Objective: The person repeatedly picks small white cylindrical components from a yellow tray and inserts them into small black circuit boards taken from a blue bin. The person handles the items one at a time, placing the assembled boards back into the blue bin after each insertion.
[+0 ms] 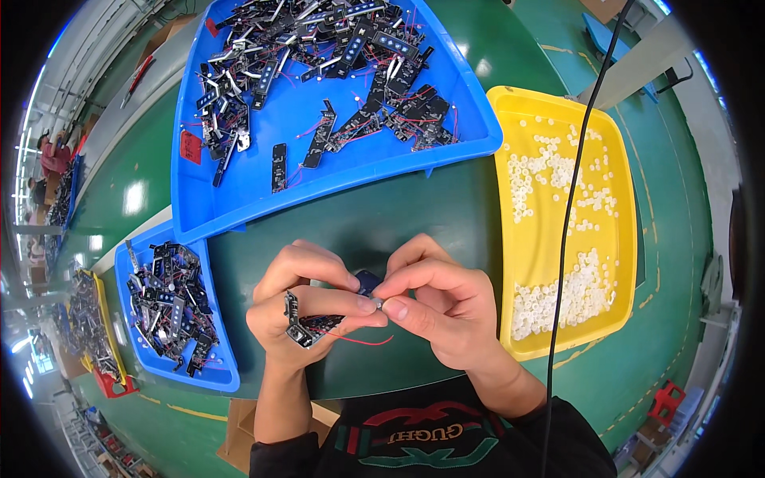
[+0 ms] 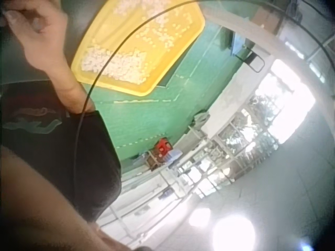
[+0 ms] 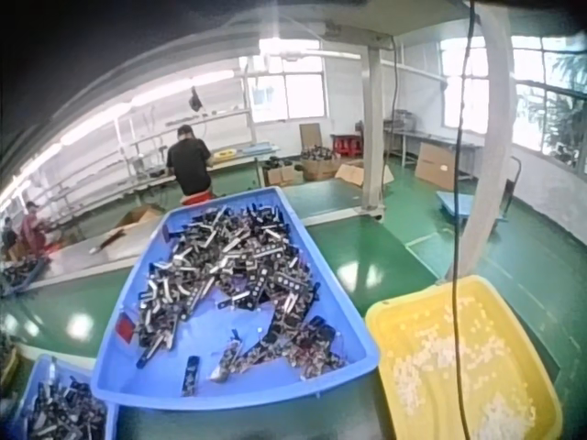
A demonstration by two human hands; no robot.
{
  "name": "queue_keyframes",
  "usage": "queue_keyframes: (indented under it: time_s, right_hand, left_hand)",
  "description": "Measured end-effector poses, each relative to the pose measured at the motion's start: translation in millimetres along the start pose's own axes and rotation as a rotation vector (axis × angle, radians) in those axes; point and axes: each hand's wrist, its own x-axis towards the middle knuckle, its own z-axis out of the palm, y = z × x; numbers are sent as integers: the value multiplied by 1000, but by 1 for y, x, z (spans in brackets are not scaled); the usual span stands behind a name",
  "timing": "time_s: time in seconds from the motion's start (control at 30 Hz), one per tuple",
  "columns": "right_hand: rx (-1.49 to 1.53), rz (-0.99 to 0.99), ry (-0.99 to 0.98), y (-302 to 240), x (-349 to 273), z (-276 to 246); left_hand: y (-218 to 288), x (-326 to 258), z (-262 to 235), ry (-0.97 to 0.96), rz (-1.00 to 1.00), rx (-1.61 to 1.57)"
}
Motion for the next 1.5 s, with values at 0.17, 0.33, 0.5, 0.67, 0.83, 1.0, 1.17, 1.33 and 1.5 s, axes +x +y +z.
queue_keyframes:
  time_s: [0.17, 0.33, 0.5, 0.67, 0.83, 1.0, 1.17, 1.33, 1.5]
  right_hand:
    - [0, 0, -39, -1, -1, 0]
    - [-134, -117, -53, -2, 0, 0]
    - [-196, -220, -82, -6, 2, -2]
    - [-253, -190, -100, -6, 4, 2]
    - [-622, -165, -33, -25, -5, 20]
    - [-1035, -131, -111, -81, -34, 5]
    - [-1567, 37, 178, -78, -37, -58]
    - [-1695, 55, 98, -68, -38, -68]
    - [-1556, 78, 29, -70, -39, -70]
  left_hand:
    - [1, -4, -1, 61, -46, 29]
    - [2, -3, 0, 74, -70, -4]
    - [3, -5, 4, 36, -173, -180]
    - [3, 0, -6, 20, -306, -244]
    - [24, 10, -35, 203, -420, 40]
    - [56, -5, -115, 403, -635, 779]
    - [66, -26, -213, 340, -858, 1329]
    - [56, -21, -261, 100, -967, 1284]
    - [60, -16, -273, -41, -1110, 1220]
